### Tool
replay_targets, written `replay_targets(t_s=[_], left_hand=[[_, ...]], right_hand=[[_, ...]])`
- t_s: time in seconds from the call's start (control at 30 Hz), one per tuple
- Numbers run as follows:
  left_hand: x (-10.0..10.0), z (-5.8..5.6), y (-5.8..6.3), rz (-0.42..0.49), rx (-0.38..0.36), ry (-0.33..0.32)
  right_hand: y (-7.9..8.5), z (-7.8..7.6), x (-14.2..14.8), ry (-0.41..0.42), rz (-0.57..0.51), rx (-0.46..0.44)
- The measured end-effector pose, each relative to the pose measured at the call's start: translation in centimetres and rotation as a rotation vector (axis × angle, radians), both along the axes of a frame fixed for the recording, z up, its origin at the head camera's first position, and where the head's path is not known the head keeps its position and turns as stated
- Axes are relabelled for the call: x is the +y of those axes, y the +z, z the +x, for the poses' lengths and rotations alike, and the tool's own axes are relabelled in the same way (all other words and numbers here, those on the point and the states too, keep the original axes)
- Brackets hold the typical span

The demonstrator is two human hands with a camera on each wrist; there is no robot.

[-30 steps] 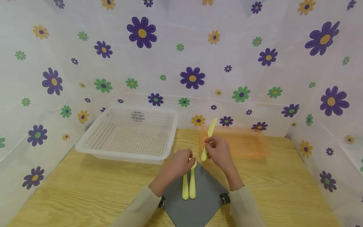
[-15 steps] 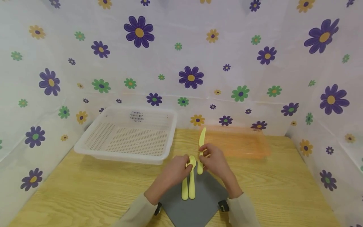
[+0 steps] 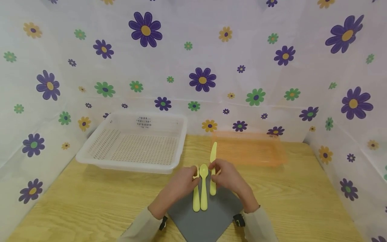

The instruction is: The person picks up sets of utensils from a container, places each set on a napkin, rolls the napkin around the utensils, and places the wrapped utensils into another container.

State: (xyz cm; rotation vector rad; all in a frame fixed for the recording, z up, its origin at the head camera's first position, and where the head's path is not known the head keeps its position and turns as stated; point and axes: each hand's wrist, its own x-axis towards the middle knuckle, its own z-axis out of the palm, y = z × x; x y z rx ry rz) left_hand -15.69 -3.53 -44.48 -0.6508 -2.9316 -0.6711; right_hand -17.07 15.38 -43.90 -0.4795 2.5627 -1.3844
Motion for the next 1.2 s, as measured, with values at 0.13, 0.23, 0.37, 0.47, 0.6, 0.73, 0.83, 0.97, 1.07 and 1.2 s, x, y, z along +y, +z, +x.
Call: replay_targets(t_s=[0.13, 0.23, 0.37, 0.47, 0.6, 0.73, 0.83, 0.97, 1.07, 1.2], left_hand=[[0.1, -0.1, 0.0, -0.03, 0.001, 0.004], [0.1, -0.1, 0.1, -0.045, -0.008, 0.007], [0.1, -0.1, 0.2, -0.055, -0.049, 0.005], [0.1, -0.1, 0.3, -0.072, -0.073, 0.009], [0.0, 0.0, 0.3, -0.114, -0.079, 0.017], [-0.1, 0.1, 0.3, -0.156, -0.083, 0.022], [-0.1, 0.1, 0.3, -0.171, -0.084, 0.021], [-0.2, 0.1, 0.3, -0.184, -0.097, 0.017], [-0.2, 0.2, 0.2, -0.189, -0.1, 0.013], [-0.1, 0.3, 0.2, -0.196, -0.091, 0.006]], right_hand=[[0.0, 0.0, 0.1, 0.043, 0.04, -0.027], [-0.1, 0.1, 0.1, 0.068, 0.068, -0.028], [-0.1, 0.0, 0.2, 0.101, 0.114, -0.025], [-0.3, 0.1, 0.1, 0.137, 0.142, -0.034], [-0.5, 0.1, 0.1, 0.177, 0.165, -0.054], [-0.7, 0.1, -0.1, 0.21, 0.189, -0.051], [-0.7, 0.1, -0.2, 0.23, 0.216, -0.036], [-0.8, 0.1, -0.2, 0.246, 0.241, -0.023], [-0.9, 0.1, -0.1, 0.254, 0.252, -0.01], [-1.1, 0.1, -0.1, 0.259, 0.266, -0.008]])
